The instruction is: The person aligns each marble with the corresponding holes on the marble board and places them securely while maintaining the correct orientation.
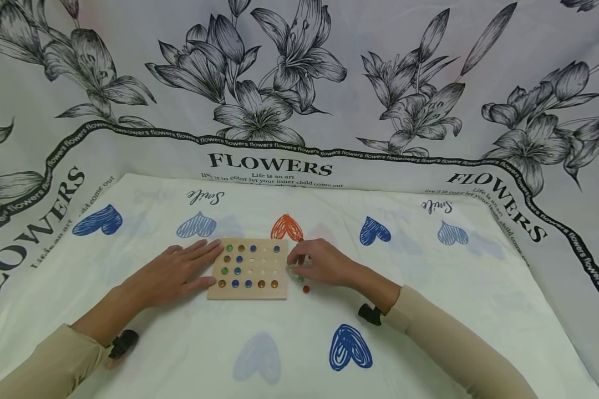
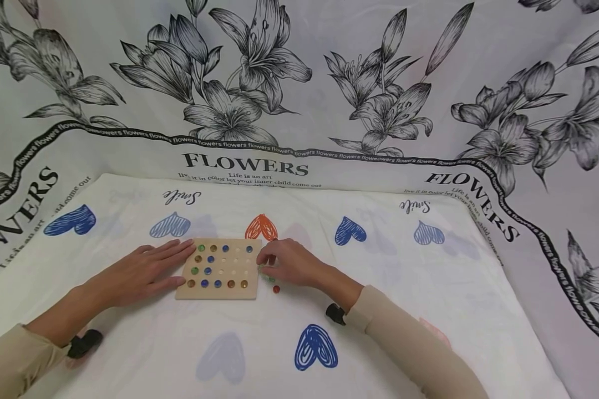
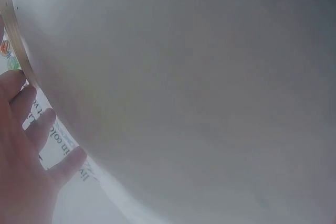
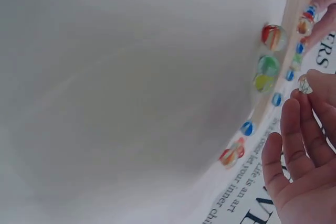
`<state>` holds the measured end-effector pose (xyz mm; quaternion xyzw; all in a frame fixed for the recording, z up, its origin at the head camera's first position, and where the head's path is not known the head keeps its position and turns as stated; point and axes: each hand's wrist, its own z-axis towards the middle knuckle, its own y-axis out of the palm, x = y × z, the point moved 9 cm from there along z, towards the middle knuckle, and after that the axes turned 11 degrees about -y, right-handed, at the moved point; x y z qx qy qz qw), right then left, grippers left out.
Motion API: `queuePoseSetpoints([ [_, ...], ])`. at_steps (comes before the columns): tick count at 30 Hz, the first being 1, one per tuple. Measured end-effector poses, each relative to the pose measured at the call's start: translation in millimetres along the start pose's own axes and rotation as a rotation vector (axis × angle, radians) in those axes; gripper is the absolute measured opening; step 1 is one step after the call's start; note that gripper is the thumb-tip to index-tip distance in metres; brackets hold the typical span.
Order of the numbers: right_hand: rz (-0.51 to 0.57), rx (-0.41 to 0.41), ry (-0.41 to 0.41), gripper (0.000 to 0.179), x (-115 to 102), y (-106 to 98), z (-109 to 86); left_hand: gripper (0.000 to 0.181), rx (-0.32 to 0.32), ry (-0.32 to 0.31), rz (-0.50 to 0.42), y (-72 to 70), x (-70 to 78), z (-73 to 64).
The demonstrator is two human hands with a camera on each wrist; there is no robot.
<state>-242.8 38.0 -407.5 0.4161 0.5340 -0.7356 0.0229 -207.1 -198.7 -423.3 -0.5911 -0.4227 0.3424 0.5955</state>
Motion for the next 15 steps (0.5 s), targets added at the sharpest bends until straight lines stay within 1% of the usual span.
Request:
queuePoseSetpoints([
  [15,-0.032,-0.013,-0.054,0.017,-27.2,13.2,38.1,0.072,-0.006,0.003,-0.007,1.1,-0.2,1.0],
])
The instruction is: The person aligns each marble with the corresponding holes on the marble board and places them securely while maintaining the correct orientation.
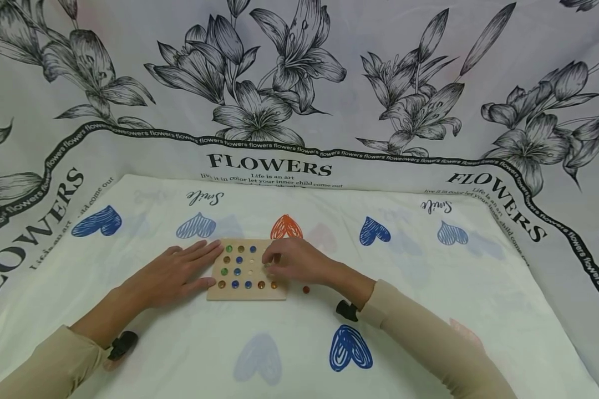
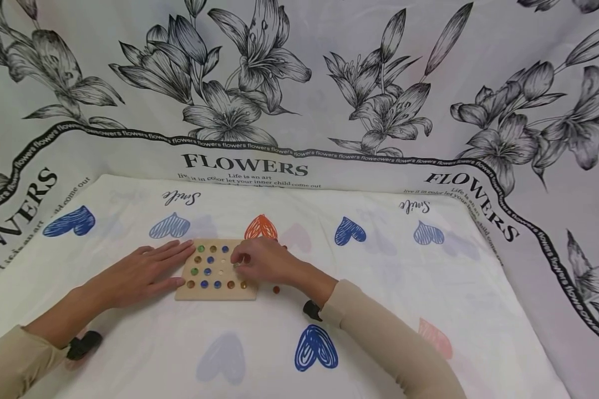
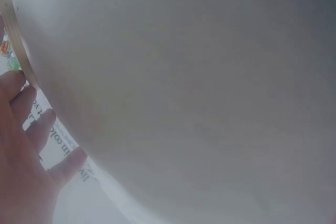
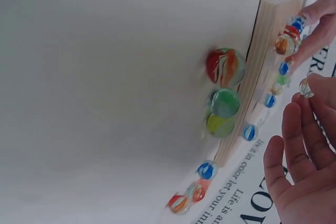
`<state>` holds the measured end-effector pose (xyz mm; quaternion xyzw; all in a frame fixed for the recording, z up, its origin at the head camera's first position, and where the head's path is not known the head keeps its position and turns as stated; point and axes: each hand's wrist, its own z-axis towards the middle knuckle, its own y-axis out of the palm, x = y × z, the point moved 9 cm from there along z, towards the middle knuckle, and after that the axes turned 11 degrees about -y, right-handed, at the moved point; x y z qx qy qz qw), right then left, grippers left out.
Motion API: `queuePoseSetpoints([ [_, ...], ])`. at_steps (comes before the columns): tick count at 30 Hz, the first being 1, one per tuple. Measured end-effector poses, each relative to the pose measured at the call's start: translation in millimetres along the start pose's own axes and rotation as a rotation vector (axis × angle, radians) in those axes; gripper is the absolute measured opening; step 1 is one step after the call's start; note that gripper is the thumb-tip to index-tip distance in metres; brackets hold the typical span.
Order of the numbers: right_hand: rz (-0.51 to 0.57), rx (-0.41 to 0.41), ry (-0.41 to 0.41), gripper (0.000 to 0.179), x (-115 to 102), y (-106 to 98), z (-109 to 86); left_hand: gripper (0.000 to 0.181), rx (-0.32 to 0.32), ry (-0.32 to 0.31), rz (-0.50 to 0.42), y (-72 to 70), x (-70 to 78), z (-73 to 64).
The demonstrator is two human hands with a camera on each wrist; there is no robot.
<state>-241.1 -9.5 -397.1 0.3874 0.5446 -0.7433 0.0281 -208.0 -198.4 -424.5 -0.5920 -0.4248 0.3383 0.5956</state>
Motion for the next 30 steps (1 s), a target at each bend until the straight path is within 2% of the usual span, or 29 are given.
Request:
queuePoseSetpoints([
  [8,-0.025,-0.006,-0.014,0.016,-7.7,9.5,13.4,0.071,0.007,0.004,0.003,-1.4,0.5,-1.6],
  [14,-0.024,-0.050,-0.008,0.017,-7.4,17.6,22.2,0.070,0.010,0.008,-0.002,-1.6,0.0,-1.6],
  [23,0.004,-0.069,-0.002,0.017,-8.6,24.9,25.9,0.070,0.012,0.010,-0.009,-0.8,-0.2,-1.1],
  [30,-0.042,-0.077,-0.028,0.017,-9.3,27.9,28.6,0.069,0.012,0.010,-0.016,-2.0,0.3,-1.4],
])
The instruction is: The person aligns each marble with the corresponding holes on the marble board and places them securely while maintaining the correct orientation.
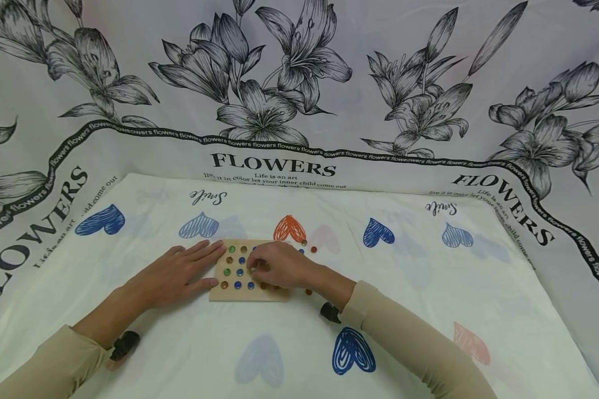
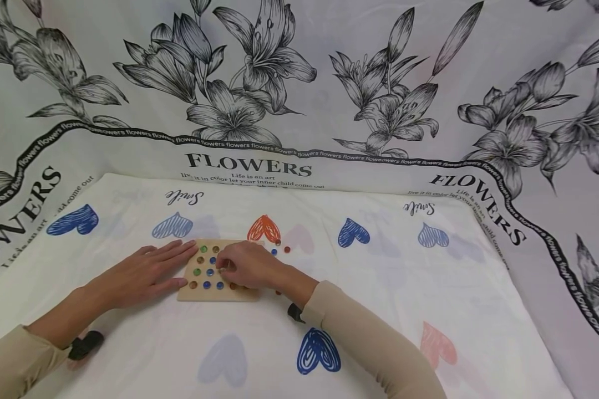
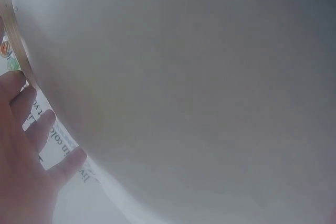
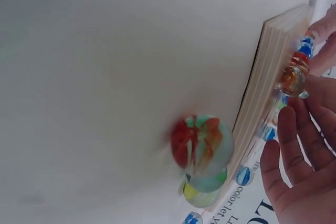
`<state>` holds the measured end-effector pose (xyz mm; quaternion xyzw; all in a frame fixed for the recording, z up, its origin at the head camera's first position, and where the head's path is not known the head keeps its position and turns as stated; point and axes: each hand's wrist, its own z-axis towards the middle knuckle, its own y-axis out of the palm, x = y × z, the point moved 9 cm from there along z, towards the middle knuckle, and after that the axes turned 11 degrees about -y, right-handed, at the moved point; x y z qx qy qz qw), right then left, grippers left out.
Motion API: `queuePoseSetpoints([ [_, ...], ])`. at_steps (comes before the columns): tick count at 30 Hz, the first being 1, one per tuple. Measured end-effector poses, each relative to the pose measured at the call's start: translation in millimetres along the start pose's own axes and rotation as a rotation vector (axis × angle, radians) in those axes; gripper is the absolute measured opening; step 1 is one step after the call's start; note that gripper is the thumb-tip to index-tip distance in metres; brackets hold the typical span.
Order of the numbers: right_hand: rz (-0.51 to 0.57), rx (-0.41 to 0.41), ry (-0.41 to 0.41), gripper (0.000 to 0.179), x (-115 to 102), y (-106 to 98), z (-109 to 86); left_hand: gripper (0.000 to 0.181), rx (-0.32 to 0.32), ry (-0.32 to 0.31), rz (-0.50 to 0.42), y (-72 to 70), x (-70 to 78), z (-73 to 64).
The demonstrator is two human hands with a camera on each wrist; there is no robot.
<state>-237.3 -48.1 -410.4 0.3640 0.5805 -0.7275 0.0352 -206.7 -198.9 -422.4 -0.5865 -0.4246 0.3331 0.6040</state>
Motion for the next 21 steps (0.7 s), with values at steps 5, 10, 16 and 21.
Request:
queuePoseSetpoints([
  [5,-0.012,-0.009,-0.008,0.017,0.0,2.7,2.5,0.069,-0.005,-0.002,-0.001,0.3,-0.3,0.2],
  [10,-0.032,-0.008,-0.008,0.017,0.7,3.0,1.7,0.069,-0.003,-0.002,-0.002,-0.1,0.4,0.2],
  [16,-0.024,0.016,0.003,0.019,2.7,-4.2,-4.3,0.070,-0.007,-0.007,0.007,0.9,-0.1,0.3],
  [21,0.007,0.065,0.036,0.016,7.6,-16.7,-15.9,0.071,-0.015,-0.009,0.014,2.5,-1.3,0.7],
])
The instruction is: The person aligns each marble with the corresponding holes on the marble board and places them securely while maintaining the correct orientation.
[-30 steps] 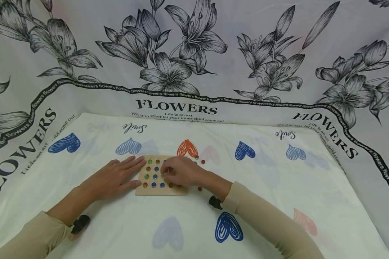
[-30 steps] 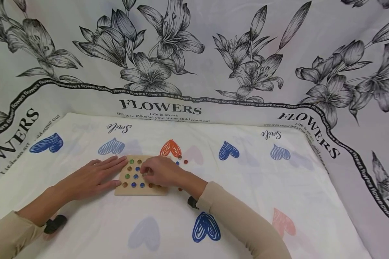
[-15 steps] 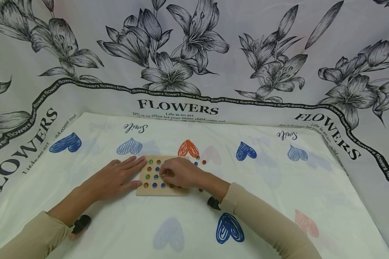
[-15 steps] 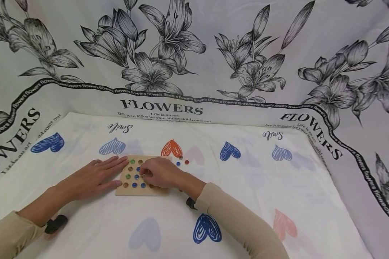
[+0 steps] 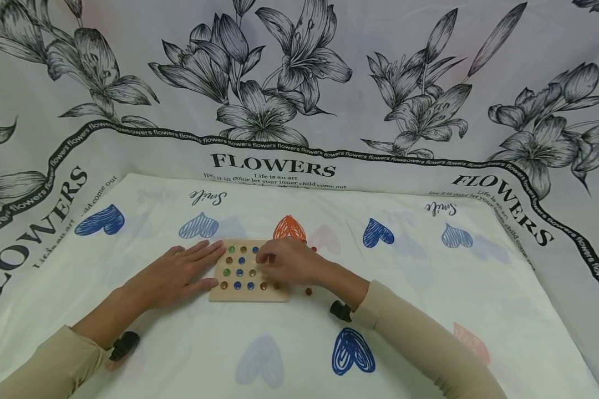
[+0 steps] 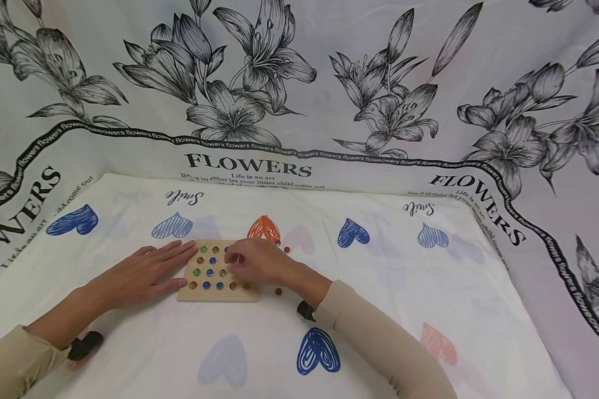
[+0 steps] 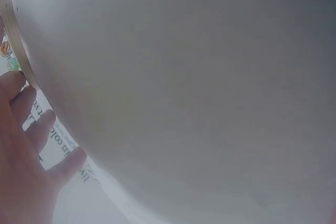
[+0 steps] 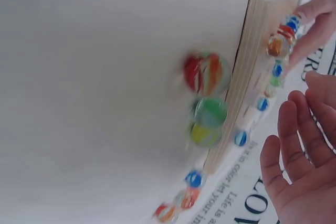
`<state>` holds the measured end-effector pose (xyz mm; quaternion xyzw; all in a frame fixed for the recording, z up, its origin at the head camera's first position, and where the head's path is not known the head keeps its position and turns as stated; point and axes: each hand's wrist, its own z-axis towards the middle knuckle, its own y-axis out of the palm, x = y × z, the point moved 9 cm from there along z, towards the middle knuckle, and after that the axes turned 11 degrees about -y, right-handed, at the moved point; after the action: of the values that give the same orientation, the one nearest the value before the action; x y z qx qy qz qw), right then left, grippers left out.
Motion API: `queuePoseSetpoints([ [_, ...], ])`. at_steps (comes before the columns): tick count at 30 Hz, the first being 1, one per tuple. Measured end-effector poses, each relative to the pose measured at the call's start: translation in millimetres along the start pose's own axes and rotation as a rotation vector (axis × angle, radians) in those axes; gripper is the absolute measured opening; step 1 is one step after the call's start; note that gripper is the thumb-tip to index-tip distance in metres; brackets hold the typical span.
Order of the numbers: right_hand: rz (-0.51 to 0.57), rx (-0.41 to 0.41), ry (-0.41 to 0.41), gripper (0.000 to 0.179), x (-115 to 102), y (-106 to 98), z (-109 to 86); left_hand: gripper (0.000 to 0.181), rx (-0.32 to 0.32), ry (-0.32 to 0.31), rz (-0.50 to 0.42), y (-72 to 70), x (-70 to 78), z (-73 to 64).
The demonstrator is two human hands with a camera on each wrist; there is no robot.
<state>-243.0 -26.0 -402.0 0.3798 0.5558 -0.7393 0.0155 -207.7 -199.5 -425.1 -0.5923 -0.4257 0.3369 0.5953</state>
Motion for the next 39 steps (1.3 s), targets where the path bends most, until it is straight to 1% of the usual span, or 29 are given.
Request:
queuePoseSetpoints([
  [5,0.033,0.014,0.026,0.016,4.5,-9.0,-18.8,0.071,-0.005,-0.002,-0.002,0.7,-0.2,-0.2],
  [10,0.090,-0.009,0.050,0.018,7.8,-13.2,-43.0,0.071,0.010,0.002,0.003,0.2,0.6,-0.1],
  [17,0.130,-0.035,0.075,0.021,17.6,-8.6,-75.6,0.071,0.017,0.007,0.013,-0.8,2.4,0.3],
  [20,0.126,-0.040,0.064,0.020,20.4,-6.8,-85.0,0.071,0.019,0.007,0.018,-1.3,2.7,0.4],
  [24,0.111,-0.044,0.043,0.019,21.4,-5.5,-93.1,0.071,0.022,0.011,0.016,-1.3,3.1,0.3],
  [30,0.098,-0.053,0.009,0.020,22.4,-3.2,-96.4,0.071,0.029,0.012,0.017,-0.6,1.5,-1.1],
  [39,0.081,-0.066,0.011,0.021,27.5,1.6,-96.9,0.072,0.017,0.000,0.014,-0.6,1.2,-0.2],
])
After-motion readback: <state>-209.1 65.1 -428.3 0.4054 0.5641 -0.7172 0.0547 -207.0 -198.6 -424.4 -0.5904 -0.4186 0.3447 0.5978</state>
